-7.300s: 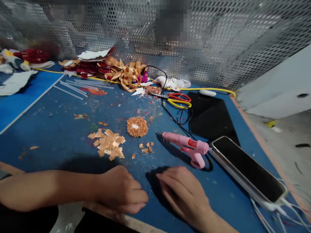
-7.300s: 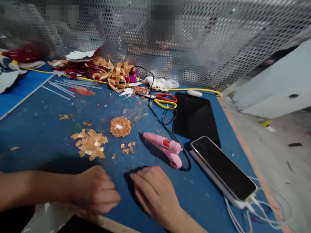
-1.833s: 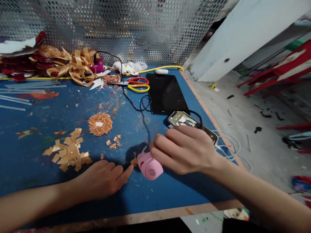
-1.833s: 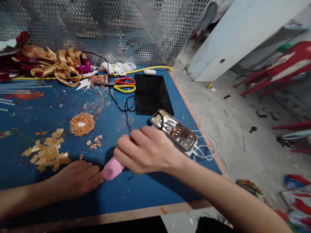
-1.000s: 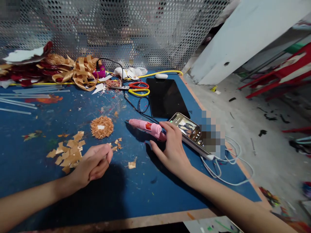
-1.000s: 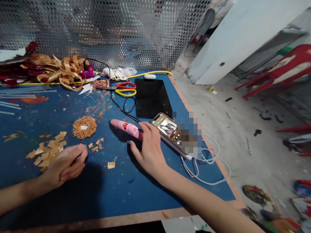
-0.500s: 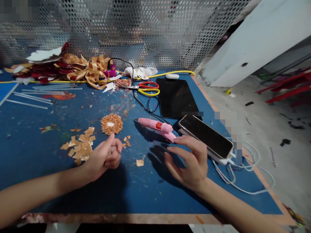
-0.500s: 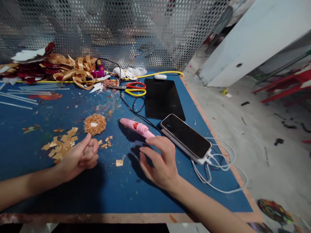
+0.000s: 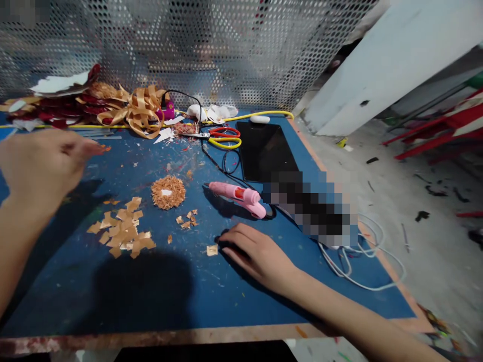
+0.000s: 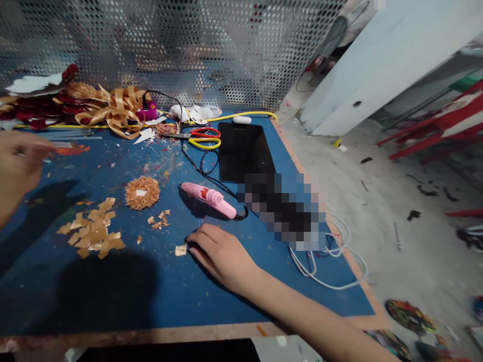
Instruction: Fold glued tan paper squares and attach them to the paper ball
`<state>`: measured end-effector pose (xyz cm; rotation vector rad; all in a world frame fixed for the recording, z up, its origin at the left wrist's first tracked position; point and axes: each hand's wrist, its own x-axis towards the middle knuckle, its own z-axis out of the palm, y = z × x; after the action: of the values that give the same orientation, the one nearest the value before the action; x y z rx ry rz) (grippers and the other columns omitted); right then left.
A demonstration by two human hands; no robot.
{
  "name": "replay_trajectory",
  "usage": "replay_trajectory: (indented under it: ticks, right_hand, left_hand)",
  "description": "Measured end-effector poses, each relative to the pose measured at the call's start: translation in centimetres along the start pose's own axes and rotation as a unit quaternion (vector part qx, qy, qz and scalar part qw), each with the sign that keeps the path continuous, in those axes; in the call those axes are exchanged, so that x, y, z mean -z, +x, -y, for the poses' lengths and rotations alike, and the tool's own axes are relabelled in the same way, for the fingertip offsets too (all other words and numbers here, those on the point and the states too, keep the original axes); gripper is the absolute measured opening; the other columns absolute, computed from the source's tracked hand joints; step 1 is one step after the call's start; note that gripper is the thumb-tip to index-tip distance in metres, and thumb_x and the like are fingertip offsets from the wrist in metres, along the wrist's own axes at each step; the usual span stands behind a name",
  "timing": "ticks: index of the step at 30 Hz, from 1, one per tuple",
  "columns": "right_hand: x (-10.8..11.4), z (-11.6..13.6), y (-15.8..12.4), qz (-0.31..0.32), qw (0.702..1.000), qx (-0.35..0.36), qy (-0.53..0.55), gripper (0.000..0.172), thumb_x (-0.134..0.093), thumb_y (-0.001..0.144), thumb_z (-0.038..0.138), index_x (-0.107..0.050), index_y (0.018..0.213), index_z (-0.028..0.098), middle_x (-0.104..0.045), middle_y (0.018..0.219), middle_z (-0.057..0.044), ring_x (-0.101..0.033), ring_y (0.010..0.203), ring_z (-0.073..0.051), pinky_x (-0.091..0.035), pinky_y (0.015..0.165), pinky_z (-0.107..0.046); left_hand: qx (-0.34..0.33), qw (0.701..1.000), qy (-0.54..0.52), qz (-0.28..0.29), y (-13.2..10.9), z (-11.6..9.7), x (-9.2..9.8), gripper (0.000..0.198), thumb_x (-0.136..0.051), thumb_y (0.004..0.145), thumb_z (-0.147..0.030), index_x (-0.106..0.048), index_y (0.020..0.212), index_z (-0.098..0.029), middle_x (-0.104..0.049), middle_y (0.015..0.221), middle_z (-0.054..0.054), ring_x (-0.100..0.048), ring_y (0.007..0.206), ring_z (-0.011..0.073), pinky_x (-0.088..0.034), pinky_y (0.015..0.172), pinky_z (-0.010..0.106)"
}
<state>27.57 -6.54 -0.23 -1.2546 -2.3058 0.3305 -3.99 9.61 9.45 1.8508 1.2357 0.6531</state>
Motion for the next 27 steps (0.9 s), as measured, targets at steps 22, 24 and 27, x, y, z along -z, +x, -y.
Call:
replay_trajectory:
  ticks: [22,24,27]
  right_hand:
    - [0.4,1.3,0.9,-0.021,0.979,-0.082,0.183,0.015,-0.043,0.092,0.013,-0.045,0.08,0.02,-0.051,0.075,0.0,-0.049,0.068,-0.01,-0.045,0.064,-0.022]
    - [0.2,1.6,0.8,-0.052,0.97,-0.078,0.225,0.013,-0.045,0.092,0.014,-0.046,0.08,0.02,-0.051,0.076,0.0,-0.049,0.069,-0.011,-0.044,0.064,-0.022]
    - [-0.3,1.9,0.6,-0.077,0.967,-0.066,0.232,0.011,-0.046,0.091,0.013,-0.047,0.082,0.02,-0.052,0.078,0.0,-0.049,0.072,-0.011,-0.044,0.065,-0.023]
  left_hand:
    - [0.117,0.944,-0.191,0.242,-6.5,-0.4,-15.1,0.025,-0.059,0.086,-0.037,-0.067,0.097,-0.016,-0.072,0.086,0.006,-0.069,0.076,0.0158,-0.054,0.067,0.023]
    - [0.154,0.917,-0.271,0.248,-6.6,-0.4,-15.6,0.026,-0.063,0.083,-0.037,-0.068,0.095,-0.014,-0.073,0.089,0.007,-0.069,0.084,0.0184,-0.055,0.073,0.026]
    - [0.181,0.892,-0.326,0.254,-6.5,-0.5,-15.9,0.026,-0.066,0.082,-0.037,-0.069,0.088,-0.012,-0.073,0.082,0.007,-0.069,0.076,0.0167,-0.055,0.069,0.026]
